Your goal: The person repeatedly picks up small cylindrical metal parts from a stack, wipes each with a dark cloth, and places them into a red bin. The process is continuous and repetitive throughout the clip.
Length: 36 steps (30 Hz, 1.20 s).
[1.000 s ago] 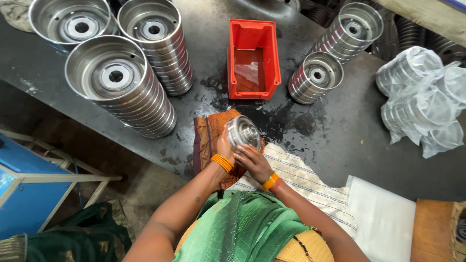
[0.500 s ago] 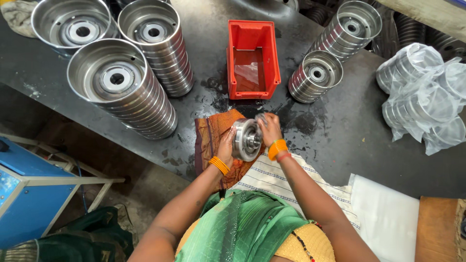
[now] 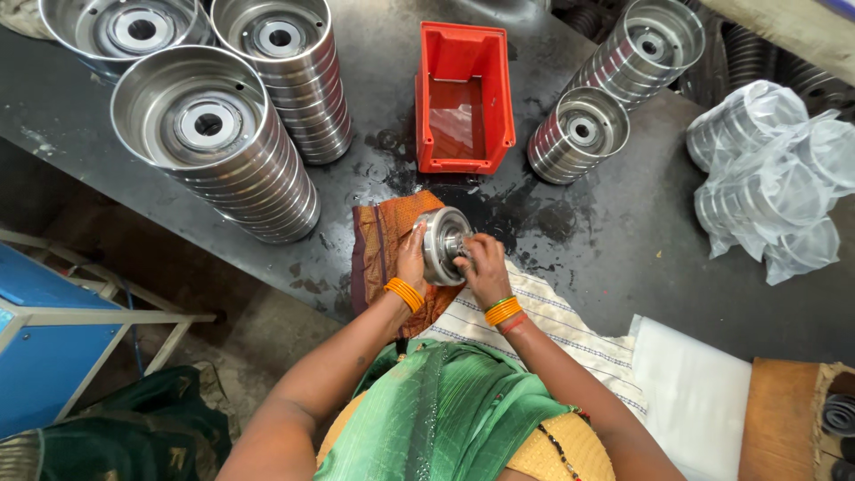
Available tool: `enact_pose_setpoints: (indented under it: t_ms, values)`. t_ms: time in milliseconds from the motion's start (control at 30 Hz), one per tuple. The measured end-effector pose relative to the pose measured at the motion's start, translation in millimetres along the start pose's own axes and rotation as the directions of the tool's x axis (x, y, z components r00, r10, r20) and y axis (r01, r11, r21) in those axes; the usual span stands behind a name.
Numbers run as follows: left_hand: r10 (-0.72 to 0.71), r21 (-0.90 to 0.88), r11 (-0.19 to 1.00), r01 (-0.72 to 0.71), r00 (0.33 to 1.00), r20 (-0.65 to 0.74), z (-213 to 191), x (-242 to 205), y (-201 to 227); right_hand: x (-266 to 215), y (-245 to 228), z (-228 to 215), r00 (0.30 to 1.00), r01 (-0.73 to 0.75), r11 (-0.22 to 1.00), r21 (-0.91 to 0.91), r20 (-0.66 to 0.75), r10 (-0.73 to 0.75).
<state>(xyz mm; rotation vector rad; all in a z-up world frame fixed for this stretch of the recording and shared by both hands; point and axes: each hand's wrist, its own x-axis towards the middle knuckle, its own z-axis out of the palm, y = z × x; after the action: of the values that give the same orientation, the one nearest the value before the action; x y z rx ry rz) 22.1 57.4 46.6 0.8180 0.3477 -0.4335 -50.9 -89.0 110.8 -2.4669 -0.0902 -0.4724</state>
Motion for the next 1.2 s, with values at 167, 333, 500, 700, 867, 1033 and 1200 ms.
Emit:
enact_pose_setpoints:
  t_ms: [167, 333, 500, 700, 867, 1033, 1200]
  values:
    - [0.081, 0.085, 0.992, -0.093, 0.987, 0.137, 12.9, -5.5, -5.7, -9.7, 13.2, -1.1, 0.984, -0.163, 0.985, 0.053, 0.075, 0.159]
    - [0.039, 0.631, 0.729, -0.267, 0.935, 0.351, 19.2, -30.2, 20.1, -22.0, 58.6, -22.5, 0.603, -0.790, 0.202, 0.579, 0.675, 0.424]
    - [0.097, 0.660, -0.115, -0.743, 0.653, 0.751, 5.8, -21.8, 21.5, -35.2, 79.5, -38.8, 0.690, -0.662, -0.015, 0.749, 0.618, 0.376]
    - [-0.156, 0.164, -0.590, -0.791, 0.311, 0.938, -33.0, -0.2, -2.4, 12.4, 71.9, -49.9, 0.746, -0.638, 0.265, 0.723, 0.493, 0.448]
    - [0.225, 0.538, -0.473, -0.697, 0.495, 0.839, -46.7, -22.4, 5.2, 35.1, 40.2, 2.6, 0.940, -0.014, 1.000, 0.014, 0.341, 0.008]
    - [0.412, 0.812, -0.201, -0.548, 0.704, 0.578, -48.4, -40.3, 26.2, 35.5, 27.3, 51.9, 0.891, 0.177, 0.982, -0.067, 0.435, -0.131]
    - [0.420, 0.779, -0.228, -0.583, 0.663, 0.619, -48.6, -40.1, 27.6, 56.5, 46.7, 20.9, 0.671, 0.412, 0.906, -0.099, 0.706, -0.229]
